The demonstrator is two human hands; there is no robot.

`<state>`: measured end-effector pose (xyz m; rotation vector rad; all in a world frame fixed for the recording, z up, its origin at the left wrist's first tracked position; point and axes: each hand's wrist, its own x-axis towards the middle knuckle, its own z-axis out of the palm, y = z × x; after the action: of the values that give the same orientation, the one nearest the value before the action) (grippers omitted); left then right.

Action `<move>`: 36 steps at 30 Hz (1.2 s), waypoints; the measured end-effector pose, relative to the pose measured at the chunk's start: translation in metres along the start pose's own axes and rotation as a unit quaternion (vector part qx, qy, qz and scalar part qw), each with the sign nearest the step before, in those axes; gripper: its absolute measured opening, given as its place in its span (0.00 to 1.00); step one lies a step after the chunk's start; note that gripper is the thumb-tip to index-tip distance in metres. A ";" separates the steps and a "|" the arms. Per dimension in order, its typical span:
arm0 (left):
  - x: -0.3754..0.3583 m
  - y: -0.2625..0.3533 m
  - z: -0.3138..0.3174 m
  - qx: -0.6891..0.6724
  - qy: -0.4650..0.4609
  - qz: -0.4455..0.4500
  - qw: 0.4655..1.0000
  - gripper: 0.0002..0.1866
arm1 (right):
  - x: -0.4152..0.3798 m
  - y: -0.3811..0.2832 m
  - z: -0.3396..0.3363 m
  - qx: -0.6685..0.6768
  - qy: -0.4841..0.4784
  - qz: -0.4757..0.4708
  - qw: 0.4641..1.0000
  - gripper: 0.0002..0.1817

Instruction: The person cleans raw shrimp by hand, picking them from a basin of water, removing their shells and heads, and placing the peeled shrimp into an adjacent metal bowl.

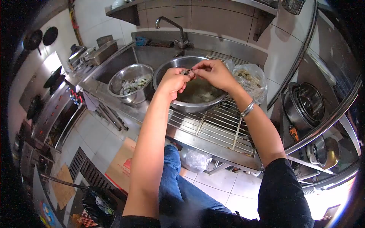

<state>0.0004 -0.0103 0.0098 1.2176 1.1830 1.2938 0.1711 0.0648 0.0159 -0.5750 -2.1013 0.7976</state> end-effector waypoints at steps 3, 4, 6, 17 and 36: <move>-0.001 0.000 0.000 0.001 0.002 -0.005 1.000 0.04 | -0.002 -0.005 0.001 -0.029 0.004 -0.023 0.999 0.12; -0.001 0.000 0.000 0.001 0.000 -0.005 1.000 0.04 | -0.003 -0.009 0.000 -0.030 0.005 -0.022 0.999 0.12; -0.001 0.001 0.000 0.014 -0.003 -0.016 1.000 0.03 | -0.008 -0.019 -0.002 -0.112 -0.002 -0.017 0.994 0.10; 0.003 -0.002 0.000 0.025 0.006 -0.045 0.999 0.03 | -0.010 -0.019 0.000 -0.225 0.015 -0.135 0.965 0.10; -0.001 0.009 0.000 -0.090 0.018 -0.070 0.993 0.07 | -0.008 -0.016 -0.050 -0.385 0.201 -0.007 0.901 0.09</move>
<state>-0.0001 -0.0121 0.0186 0.9681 1.1310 1.2911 0.2137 0.0658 0.0467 -1.0328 -1.9633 -0.2101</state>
